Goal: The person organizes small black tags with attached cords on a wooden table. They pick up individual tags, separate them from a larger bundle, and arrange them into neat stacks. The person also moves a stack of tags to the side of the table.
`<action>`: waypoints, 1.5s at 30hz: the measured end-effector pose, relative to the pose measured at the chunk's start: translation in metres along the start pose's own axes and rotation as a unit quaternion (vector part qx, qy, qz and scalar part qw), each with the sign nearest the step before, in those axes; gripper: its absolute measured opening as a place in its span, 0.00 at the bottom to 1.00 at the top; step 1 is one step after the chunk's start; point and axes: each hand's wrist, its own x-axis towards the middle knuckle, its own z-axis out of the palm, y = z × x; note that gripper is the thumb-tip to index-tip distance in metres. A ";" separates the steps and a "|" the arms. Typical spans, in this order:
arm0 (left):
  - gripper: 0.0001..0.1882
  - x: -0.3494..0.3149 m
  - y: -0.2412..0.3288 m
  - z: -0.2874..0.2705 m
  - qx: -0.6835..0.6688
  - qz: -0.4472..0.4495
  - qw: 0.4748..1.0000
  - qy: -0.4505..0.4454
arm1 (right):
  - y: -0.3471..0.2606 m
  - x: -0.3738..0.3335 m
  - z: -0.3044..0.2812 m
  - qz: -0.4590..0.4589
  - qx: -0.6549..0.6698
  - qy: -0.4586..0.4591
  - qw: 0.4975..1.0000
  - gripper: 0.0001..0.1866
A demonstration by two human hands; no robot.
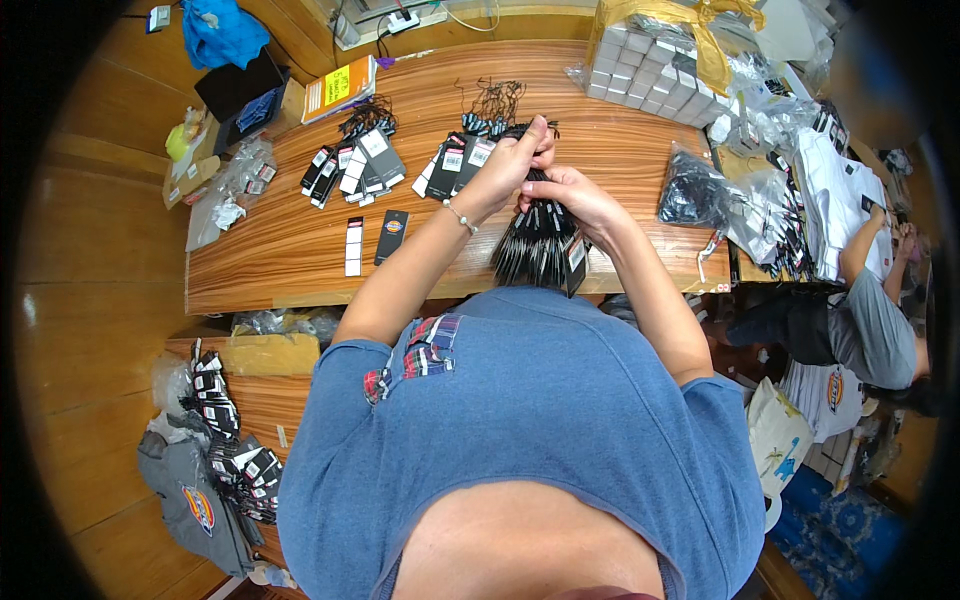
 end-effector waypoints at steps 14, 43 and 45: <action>0.10 0.055 -0.055 -0.033 -0.432 -0.147 0.884 -0.101 | 0.013 0.000 -0.019 -0.003 0.018 0.101 0.995 0.14; 0.19 -0.039 -0.050 0.004 -0.278 -0.027 0.960 0.004 | 0.023 -0.005 0.030 -0.035 -0.315 0.161 0.935 0.16; 0.18 -0.040 -0.050 0.002 -0.286 -0.013 0.958 0.012 | 0.028 -0.006 0.033 -0.046 -0.305 0.166 0.937 0.16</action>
